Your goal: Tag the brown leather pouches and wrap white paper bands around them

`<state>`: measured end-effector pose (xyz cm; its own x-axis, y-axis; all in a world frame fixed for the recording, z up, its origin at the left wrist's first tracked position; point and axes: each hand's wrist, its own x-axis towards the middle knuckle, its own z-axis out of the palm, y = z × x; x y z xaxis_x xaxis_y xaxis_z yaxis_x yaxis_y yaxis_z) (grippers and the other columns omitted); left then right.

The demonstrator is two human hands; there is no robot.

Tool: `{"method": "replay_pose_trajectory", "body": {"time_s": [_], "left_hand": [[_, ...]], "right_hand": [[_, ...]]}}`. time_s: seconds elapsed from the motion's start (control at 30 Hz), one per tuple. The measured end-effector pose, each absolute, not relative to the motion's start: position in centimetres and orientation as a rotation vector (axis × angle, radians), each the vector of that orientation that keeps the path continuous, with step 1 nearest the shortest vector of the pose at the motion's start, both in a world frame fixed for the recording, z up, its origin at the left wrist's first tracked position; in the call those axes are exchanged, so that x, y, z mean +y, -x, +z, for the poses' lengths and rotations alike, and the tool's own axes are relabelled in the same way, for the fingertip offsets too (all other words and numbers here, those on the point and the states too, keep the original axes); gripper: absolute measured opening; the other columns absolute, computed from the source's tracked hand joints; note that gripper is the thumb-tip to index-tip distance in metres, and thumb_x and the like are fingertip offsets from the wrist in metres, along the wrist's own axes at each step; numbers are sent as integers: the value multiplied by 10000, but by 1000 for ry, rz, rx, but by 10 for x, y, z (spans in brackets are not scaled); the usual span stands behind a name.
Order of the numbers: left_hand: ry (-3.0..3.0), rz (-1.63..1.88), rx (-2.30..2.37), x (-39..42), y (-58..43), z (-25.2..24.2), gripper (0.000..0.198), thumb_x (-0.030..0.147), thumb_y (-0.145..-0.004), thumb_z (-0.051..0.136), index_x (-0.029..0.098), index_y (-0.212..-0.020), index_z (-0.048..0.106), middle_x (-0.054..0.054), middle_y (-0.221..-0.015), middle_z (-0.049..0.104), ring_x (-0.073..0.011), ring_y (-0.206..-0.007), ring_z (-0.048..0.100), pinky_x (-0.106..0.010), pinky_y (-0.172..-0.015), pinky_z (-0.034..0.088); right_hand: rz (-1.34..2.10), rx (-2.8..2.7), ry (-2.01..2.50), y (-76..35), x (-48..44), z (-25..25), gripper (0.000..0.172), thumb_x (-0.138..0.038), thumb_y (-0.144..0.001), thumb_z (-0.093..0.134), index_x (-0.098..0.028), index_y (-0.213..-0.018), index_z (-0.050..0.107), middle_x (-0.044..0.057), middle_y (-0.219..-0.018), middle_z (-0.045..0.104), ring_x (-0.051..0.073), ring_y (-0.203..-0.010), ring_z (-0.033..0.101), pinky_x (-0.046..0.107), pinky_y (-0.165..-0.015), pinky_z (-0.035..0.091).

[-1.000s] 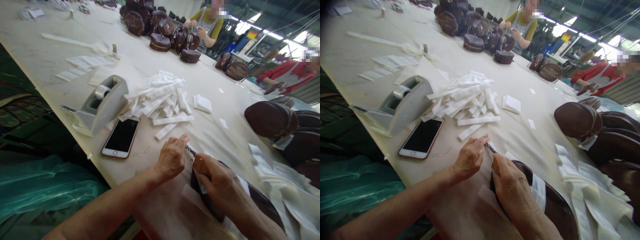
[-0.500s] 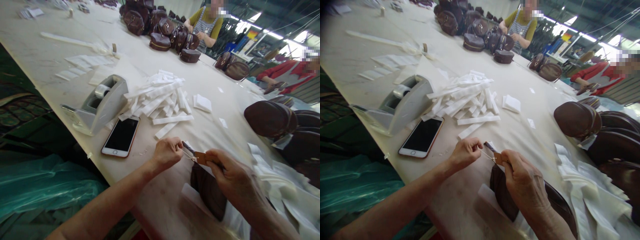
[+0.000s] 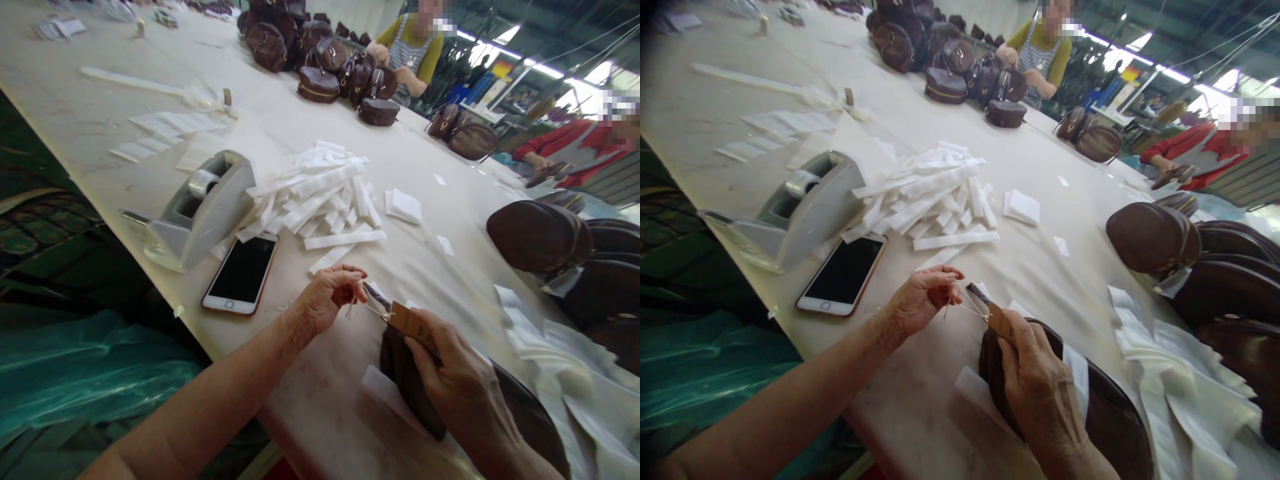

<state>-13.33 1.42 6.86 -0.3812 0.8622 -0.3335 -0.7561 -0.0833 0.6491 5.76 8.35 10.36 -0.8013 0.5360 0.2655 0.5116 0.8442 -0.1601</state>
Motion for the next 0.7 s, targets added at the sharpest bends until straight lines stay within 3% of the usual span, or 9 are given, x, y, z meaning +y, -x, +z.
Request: {"method": "replay_pose_trajectory", "body": {"time_s": [0.13, 0.27, 0.43, 0.57, 0.7], "left_hand": [[-224, 1758, 899, 14, 129, 70, 230, 149, -568, 611, 100, -792, 593, -66, -661, 677, -119, -507, 598, -186, -495, 358], [-392, 1796, 967, 14, 120, 66, 324, 116, -569, 572, 109, -890, 616, -87, -878, 706, -119, -500, 629, -173, -448, 350], [-564, 1715, 1007, 14, 109, 60, 522, 172, -611, 693, 176, -1128, 618, -104, -1123, 649, -70, -475, 600, -157, -414, 378], [-624, 1759, 941, 13, 105, 58, 672, 226, -591, 777, 198, -1231, 573, -96, -1092, 663, -66, -553, 564, -207, -540, 484], [-855, 1819, 1165, 12, 108, 61, 594, 198, -576, 809, 185, -1144, 637, -49, -896, 710, -93, -647, 541, -197, -612, 441]], "right_hand": [[282, -2638, 763, -54, 84, 108, 246, -239, -884, 449, -244, -1076, 602, 25, -997, 694, 159, -883, 682, 245, -770, 538], [275, -2563, 764, -52, 88, 112, 233, -242, -879, 467, -234, -1049, 626, 20, -944, 723, 159, -825, 700, 239, -737, 548], [213, -2533, 673, -45, 88, 113, 262, -240, -891, 479, -197, -1123, 590, 39, -910, 745, 172, -783, 716, 238, -707, 556], [289, -2545, 587, -35, 90, 115, 246, -219, -898, 482, -198, -1133, 551, 19, -838, 745, 152, -707, 711, 219, -649, 541], [459, -2586, 507, -26, 91, 115, 259, -165, -896, 477, -226, -1143, 522, 13, -925, 729, 130, -789, 699, 204, -688, 521]]}}
